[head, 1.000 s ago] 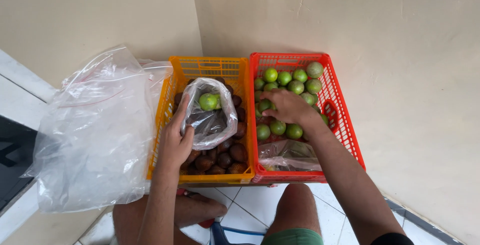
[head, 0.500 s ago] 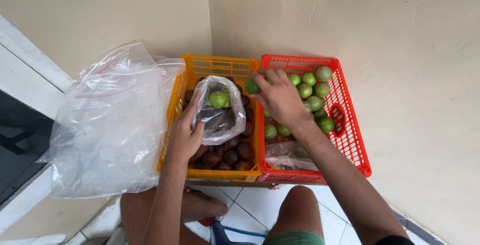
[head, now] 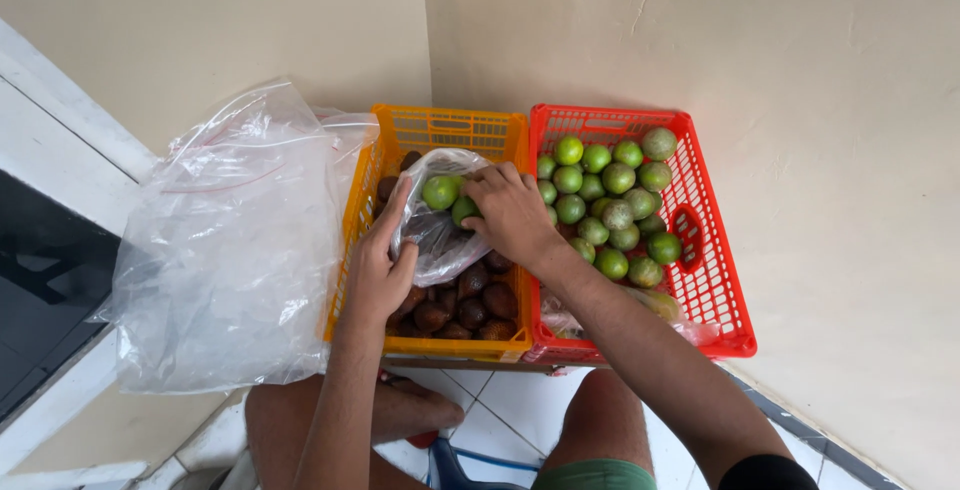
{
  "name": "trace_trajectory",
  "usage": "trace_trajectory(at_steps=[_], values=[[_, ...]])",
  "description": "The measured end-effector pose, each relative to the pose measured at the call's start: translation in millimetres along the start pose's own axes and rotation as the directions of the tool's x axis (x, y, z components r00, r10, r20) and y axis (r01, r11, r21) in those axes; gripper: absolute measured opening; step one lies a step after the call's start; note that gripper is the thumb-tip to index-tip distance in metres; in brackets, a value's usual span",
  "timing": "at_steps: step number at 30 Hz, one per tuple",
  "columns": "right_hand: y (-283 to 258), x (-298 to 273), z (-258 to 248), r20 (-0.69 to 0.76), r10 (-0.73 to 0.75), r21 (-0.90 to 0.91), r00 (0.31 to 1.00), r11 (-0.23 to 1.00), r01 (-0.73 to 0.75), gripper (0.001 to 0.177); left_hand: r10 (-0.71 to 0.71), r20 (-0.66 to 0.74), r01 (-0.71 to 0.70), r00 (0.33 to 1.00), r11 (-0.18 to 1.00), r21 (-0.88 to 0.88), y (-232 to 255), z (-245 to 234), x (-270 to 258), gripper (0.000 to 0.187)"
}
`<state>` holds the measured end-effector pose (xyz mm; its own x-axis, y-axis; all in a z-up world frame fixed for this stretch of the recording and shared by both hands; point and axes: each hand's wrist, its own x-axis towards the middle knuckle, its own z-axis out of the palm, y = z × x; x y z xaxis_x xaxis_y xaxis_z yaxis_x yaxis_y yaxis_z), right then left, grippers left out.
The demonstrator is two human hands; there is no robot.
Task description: A person is picking green citrus-like fruits from a red plastic crate and placing them into a clear plastic bag while sitting on the floor.
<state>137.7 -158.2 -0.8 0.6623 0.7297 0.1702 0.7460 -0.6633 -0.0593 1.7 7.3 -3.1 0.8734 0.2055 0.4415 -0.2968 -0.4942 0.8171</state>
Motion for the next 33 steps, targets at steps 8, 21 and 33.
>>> trace_trajectory(at_steps=[8, 21, 33], values=[[14.3, -1.2, 19.8, -0.076, 0.134, 0.134, 0.988, 0.983, -0.123, 0.033, 0.013, -0.023, -0.014, 1.000, 0.999, -0.049, -1.4, 0.5, -1.9, 0.074], [19.0, -4.8, 4.7, -0.084, 0.248, 0.171, 0.965, 0.958, -0.231, 0.043, -0.001, 0.065, 0.005, 0.998, 0.997, -0.071, 5.7, -0.1, -3.5, 0.081], [106.6, -19.7, -39.0, -0.146, 0.229, 0.250, 0.962, 0.950, -0.189, 0.033, -0.041, 0.048, 0.045, 0.998, 0.996, -0.080, 14.9, 6.4, -4.5, 0.076]])
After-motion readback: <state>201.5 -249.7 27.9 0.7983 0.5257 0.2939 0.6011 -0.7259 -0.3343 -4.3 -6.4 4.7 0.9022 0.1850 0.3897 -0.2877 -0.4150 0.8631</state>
